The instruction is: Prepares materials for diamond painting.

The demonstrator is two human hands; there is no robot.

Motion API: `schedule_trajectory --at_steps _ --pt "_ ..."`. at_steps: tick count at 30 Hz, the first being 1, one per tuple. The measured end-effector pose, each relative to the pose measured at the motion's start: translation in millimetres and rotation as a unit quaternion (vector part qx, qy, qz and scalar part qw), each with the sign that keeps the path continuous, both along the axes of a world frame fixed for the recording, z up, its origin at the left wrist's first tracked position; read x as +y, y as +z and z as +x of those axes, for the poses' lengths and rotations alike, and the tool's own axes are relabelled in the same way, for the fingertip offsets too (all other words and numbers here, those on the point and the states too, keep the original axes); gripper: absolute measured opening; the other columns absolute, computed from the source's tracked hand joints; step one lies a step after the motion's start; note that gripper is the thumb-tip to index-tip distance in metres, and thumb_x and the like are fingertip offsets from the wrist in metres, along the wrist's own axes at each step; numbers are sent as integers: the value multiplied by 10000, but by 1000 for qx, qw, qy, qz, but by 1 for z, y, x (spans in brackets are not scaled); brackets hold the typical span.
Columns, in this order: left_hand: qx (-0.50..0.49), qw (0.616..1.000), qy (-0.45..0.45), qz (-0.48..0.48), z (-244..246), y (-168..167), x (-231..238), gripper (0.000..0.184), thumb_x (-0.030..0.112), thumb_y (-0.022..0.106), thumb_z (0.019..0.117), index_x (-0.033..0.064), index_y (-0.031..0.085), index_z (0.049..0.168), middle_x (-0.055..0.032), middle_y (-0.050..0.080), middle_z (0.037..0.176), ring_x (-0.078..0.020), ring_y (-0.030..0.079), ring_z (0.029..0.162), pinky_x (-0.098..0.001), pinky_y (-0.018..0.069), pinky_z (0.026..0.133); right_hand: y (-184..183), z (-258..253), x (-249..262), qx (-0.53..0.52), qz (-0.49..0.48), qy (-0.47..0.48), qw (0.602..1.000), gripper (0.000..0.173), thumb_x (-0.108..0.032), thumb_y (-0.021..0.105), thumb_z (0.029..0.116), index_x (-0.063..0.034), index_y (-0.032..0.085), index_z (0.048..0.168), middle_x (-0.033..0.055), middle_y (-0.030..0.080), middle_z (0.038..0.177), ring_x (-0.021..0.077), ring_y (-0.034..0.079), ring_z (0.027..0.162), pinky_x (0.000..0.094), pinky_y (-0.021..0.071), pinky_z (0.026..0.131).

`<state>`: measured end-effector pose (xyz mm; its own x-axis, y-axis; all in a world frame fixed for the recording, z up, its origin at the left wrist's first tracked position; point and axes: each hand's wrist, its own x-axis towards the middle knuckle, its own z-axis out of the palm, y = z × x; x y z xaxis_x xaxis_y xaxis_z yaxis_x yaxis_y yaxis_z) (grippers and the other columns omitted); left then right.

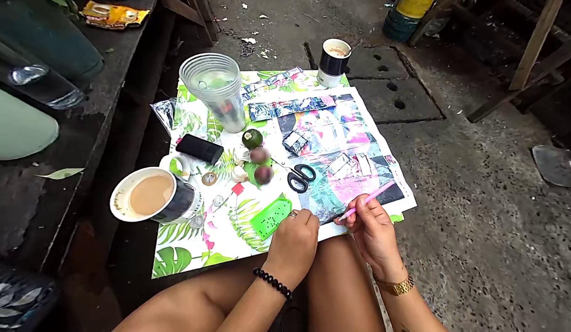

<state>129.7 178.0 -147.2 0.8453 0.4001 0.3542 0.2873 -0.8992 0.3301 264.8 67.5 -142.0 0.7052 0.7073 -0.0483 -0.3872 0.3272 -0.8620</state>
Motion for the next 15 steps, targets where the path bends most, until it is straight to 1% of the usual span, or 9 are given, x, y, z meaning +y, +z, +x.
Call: schedule_trajectory --at_steps 1,3,5,7,9,10,12,15 --pt "2 1000 5 -2 1 1 0 131 88 634 925 21 722 853 -129 722 882 -290 735 817 -393 598 676 -4 1 1 -37 5 9 999 240 -118 443 1079 -88 640 945 -11 679 720 87 678 628 281 620 675" --pt "5 1000 13 -5 2 2 1 121 81 632 924 18 717 866 -134 711 861 -294 730 795 -395 593 657 -11 2 3 -96 17 30 995 213 -135 474 1077 -101 648 960 -34 670 731 53 647 624 229 581 642" --pt "14 1000 9 -11 2 3 1 127 88 633 938 13 714 874 -142 700 865 -305 723 801 -404 591 658 -17 3 8 -127 29 44 990 189 -143 492 1074 -104 647 973 -46 656 742 39 624 623 216 562 627" --pt "21 1000 -2 -20 0 4 1 175 168 655 945 16 728 897 -144 710 902 -313 729 838 -414 599 684 -20 4 12 -145 27 45 988 186 -126 482 1075 -98 639 978 -50 654 752 36 625 631 214 566 635" --pt "25 999 -14 -22 -3 4 1 233 248 718 904 17 741 924 -148 716 937 -320 731 870 -421 604 700 -21 4 15 -149 25 41 988 196 -108 465 1076 -90 633 976 -45 656 761 38 633 647 219 576 656" --pt "23 999 -16 -21 -3 4 1 220 239 731 894 20 739 912 -145 715 939 -320 729 873 -418 604 701 -21 4 16 -150 24 39 988 199 -105 460 1077 -89 632 977 -46 656 761 38 636 650 220 578 663" --pt "13 1000 -13 -16 -2 1 1 144 161 697 914 29 723 863 -136 711 920 -309 724 856 -404 601 691 -22 4 18 -147 29 33 988 202 -104 463 1077 -89 636 975 -45 663 756 40 644 648 222 583 664" --pt "8 1000 2 -1 0 1 1 135 111 649 930 30 701 837 -131 697 880 -295 718 809 -387 590 655 -23 4 19 -138 55 33 988 193 -141 498 1078 -94 656 978 -37 674 756 41 645 641 217 579 648"
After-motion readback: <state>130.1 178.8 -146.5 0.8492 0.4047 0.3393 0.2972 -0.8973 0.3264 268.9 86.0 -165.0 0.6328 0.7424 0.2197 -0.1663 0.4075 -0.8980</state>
